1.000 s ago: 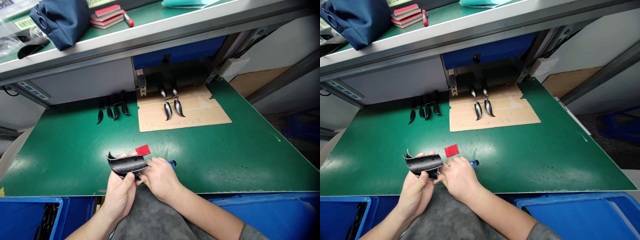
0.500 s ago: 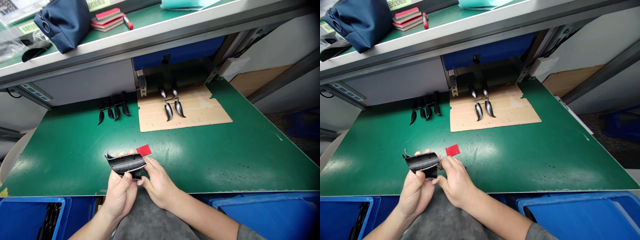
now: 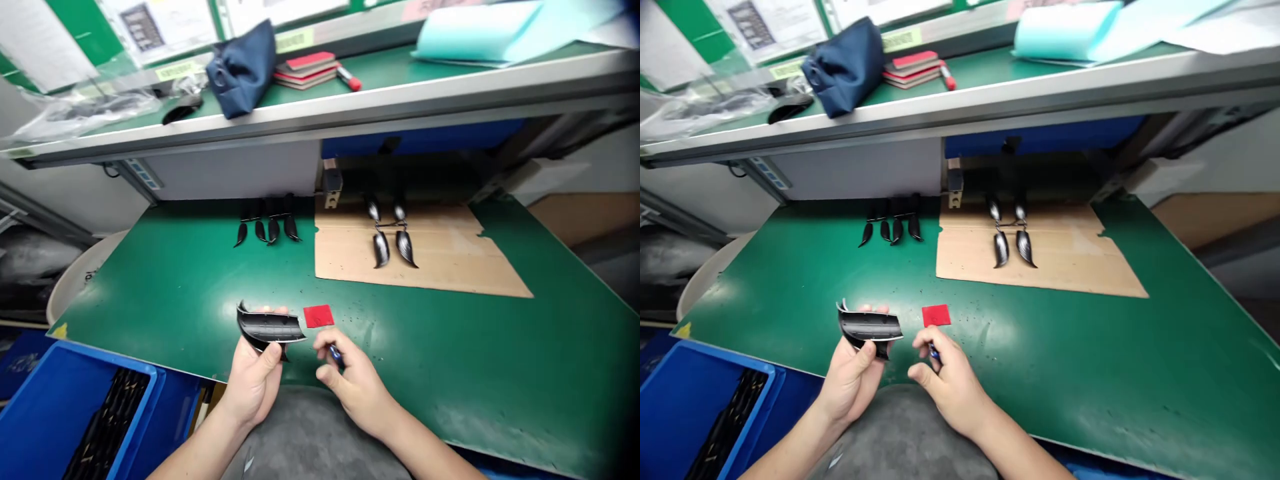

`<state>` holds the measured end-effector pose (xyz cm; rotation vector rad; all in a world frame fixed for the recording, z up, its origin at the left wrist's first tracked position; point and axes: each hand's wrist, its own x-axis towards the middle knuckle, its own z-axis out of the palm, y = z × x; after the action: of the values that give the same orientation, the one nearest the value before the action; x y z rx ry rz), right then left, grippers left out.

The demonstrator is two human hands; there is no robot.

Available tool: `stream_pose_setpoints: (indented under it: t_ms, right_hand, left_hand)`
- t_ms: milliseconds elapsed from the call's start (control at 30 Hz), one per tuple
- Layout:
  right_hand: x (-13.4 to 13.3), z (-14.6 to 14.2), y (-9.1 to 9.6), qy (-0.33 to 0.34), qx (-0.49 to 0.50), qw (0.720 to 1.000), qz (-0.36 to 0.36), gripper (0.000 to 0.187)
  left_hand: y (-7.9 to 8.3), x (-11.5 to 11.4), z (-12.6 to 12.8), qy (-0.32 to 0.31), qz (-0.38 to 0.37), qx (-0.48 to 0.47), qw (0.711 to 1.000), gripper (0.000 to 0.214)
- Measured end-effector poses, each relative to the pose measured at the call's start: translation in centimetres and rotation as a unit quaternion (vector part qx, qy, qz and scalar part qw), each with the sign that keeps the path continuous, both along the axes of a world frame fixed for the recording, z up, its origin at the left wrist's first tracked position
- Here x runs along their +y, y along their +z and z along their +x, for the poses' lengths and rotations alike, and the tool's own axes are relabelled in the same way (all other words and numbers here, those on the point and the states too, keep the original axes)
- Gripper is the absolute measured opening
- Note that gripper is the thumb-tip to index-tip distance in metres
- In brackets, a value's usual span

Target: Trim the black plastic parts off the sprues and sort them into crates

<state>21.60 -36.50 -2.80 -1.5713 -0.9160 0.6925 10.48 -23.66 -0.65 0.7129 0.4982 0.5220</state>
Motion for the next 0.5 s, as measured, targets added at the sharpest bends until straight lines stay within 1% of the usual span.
stream_pose_setpoints:
  t_ms: [33,67,133,167,200,267,333,400,500]
  right_hand:
    - [0.5,-0.3,0.2,-0.022,-0.042,0.999,-0.006,0.039]
    - [1.1,-0.7,0.3,-0.028,-0.081,0.996,-0.01,0.034]
    - [2.5,-1.6,0.7,-0.01,-0.137,0.99,-0.015,0.02]
    - [3.2,-2.1,0.9,-0.001,-0.149,0.989,-0.014,0.013]
    - [4.0,-2.7,0.9,0.005,-0.153,0.988,-0.014,0.01]
    - [5.4,-3.9,0.9,0.013,-0.154,0.988,-0.019,0.012]
    - [6.7,-5.1,0.5,0.032,-0.173,0.984,-0.025,0.011]
    - [8.2,-6.0,-0.3,0.056,-0.22,0.974,-0.026,0.013]
    - [11.1,-7.1,-1.7,0.09,-0.298,0.95,-0.01,0.024]
  left_hand:
    - [-0.3,0.4,-0.6,-0.006,-0.011,-0.005,1.0,0.044]
    - [-0.6,0.7,-1.2,-0.013,-0.027,-0.011,0.999,0.045]
    - [-1.2,1.2,-2.3,-0.02,-0.065,-0.026,0.997,0.049]
    - [-1.5,1.4,-2.8,-0.017,-0.085,-0.033,0.996,0.049]
    - [-1.6,1.7,-3.2,-0.008,-0.103,-0.044,0.994,0.049]
    - [-1.7,2.4,-4.1,0.024,-0.144,-0.074,0.987,0.045]
    - [-1.5,3.3,-4.9,0.065,-0.189,-0.106,0.974,0.036]
    - [-1.4,4.7,-5.8,0.107,-0.236,-0.125,0.958,0.025]
    - [-1.6,7.2,-7.5,0.156,-0.3,-0.131,0.932,0.016]
